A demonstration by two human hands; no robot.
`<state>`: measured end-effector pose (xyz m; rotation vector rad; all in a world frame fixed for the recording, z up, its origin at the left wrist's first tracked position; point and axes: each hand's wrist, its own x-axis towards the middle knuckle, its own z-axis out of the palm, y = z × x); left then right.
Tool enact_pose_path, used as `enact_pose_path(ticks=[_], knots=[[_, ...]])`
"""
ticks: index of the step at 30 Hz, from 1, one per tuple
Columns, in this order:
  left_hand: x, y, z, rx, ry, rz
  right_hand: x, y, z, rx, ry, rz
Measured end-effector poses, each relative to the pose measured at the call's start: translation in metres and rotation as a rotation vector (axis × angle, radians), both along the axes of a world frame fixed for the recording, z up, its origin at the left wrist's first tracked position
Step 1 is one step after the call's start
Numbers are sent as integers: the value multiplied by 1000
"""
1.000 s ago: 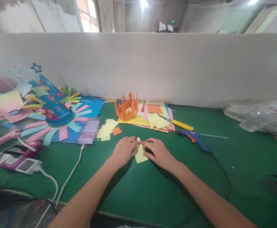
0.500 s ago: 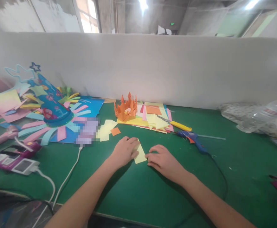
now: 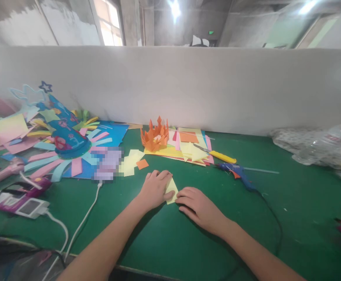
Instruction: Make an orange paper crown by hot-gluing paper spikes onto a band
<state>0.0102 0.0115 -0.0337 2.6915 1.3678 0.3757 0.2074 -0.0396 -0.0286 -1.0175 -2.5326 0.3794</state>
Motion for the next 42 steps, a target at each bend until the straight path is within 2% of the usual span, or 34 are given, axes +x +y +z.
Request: enact_pose_path(ticks=[4,9,16,18,22,24,32,36,40,42], knots=[[1,-1,-2,15,17,12,11,4,-1,-64,29,-31],[4,-1,-7,41,26,69,31,17,-3,-59,18,-288],[10,-1,-7,72,15,237,39,21,0,-145,37,-335],[9,0,-7,89,-58,195,41,20,2,-161,40,-337],[6,4,-10,35,-238,-134,43,19,5,-182,27,-276],[4,6,-12,-14,-276,-219,41,18,6,-185,17,-271],[-1,8,-8,-57,-250,-117,32,16,9,-167,-73,-245],[-1,6,-2,-133,-261,-61,36,15,19,-255,-77,-187],[0,5,-1,-155,-243,-21,31,19,22,-296,9,-302],[0,6,-3,-163,-236,8,23,23,20,-271,43,-269]])
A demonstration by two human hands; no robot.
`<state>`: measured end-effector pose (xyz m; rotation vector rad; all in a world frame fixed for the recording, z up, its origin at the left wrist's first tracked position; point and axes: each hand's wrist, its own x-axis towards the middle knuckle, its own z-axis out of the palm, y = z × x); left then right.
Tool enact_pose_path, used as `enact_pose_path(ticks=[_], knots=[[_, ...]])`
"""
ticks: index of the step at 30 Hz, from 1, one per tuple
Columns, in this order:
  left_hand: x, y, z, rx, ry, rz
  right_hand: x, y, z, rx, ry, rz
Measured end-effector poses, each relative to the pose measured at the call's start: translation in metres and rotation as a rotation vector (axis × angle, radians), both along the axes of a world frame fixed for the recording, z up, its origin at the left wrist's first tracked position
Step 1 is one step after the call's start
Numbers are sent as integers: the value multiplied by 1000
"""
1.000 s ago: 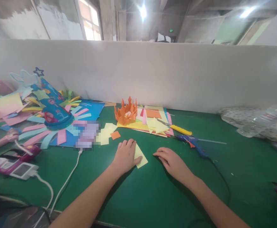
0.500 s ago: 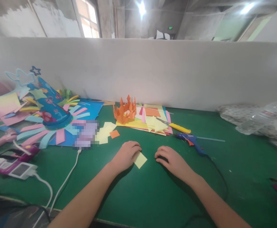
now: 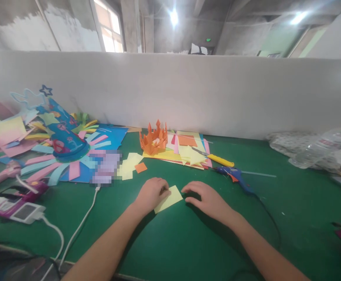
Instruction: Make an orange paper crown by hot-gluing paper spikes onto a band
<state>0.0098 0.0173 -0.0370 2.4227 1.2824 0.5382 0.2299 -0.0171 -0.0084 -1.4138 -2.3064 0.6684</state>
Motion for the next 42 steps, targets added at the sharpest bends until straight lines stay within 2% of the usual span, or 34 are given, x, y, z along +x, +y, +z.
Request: enact_pose_path(ticks=[3,6,11,17,20,25,30,36,42], knots=[[-1,2,-4,-12,-23,12,-13,7,-6,11,11,135],[-4,4,-4,-8,-85,-40,-21,12,-11,6,37,205],[-11,1,10,-98,-185,-172,-18,16,-17,42,118,195],[-19,-3,23,-205,-183,-222,-15,15,-18,58,163,142],[-23,-2,27,-285,-219,-176,-17,13,-19,98,172,98],[-23,-1,27,-403,-303,-99,-20,11,-24,168,200,-52],[-18,2,18,-371,-327,30,-21,13,-33,151,356,-213],[-14,6,8,-400,-425,150,-22,12,-31,222,379,-173],[-13,6,5,-401,-461,176,-22,12,-31,262,364,-181]])
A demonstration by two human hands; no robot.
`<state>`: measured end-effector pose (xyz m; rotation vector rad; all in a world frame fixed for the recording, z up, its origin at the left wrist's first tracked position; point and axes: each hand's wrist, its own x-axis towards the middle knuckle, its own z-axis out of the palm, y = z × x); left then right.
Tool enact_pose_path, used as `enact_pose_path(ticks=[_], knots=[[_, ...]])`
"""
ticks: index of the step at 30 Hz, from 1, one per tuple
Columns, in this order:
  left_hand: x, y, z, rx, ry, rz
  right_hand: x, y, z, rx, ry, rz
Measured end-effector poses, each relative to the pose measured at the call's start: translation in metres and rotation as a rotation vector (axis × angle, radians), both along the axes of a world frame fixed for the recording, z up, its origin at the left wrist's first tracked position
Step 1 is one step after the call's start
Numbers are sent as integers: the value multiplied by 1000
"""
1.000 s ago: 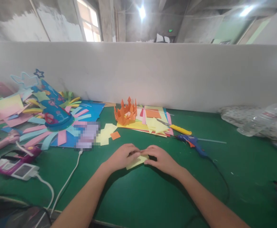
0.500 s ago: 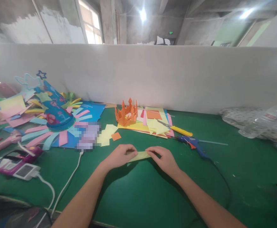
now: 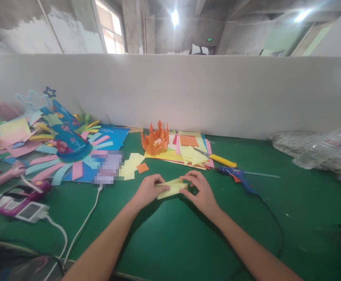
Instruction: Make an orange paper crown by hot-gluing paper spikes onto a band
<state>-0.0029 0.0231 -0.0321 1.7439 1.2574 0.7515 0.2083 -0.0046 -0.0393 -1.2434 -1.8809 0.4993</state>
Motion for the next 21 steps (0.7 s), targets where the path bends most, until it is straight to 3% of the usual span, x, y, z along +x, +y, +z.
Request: enact_pose_path(ticks=[9,16,21], knots=[[0,2,-1,31,-68,25,0,-3,-3,-84,-36,-9],[-6,6,-6,-35,-213,27,5,-3,-3,37,-167,276],[-5,1,9,138,-120,-103,9,-5,-4,51,-260,332]])
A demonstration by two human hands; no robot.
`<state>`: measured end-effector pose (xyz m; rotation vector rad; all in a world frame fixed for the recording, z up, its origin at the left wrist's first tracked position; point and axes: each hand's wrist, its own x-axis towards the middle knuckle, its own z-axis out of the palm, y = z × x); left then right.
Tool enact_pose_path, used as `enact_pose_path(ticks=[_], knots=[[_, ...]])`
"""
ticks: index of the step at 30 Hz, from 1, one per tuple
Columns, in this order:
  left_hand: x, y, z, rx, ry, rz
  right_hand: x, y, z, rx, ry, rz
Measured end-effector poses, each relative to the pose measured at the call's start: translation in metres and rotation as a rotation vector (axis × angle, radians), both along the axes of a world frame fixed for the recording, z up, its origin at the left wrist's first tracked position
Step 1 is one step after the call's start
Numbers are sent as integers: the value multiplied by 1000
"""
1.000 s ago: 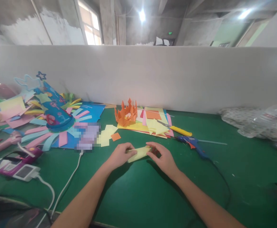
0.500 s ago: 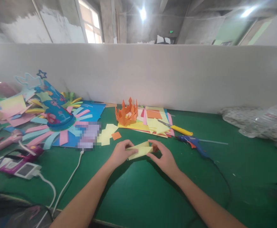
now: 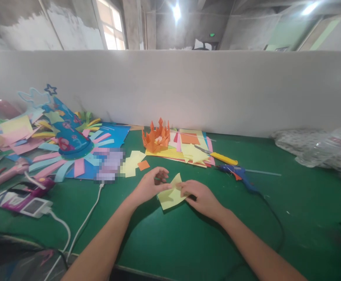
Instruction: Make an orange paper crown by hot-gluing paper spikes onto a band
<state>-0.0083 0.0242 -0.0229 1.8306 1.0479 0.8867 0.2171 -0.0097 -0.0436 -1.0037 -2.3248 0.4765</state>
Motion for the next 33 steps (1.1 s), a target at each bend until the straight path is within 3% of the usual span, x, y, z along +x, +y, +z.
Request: enact_pose_path(ticks=[4,6,10,14,26,33], knots=[[2,-23,18,391,163,146,1,-1,5,-17,-36,28],[1,-40,17,463,244,97,1,-1,9,-24,-57,69],[-3,-68,-6,381,359,3,1,0,14,-27,-80,115],[-4,-71,-23,298,419,63,3,-1,13,-34,-88,108],[0,-68,-20,366,407,48,2,0,11,-173,11,35],[2,-70,-21,354,415,112,-3,-2,6,-226,21,-28]])
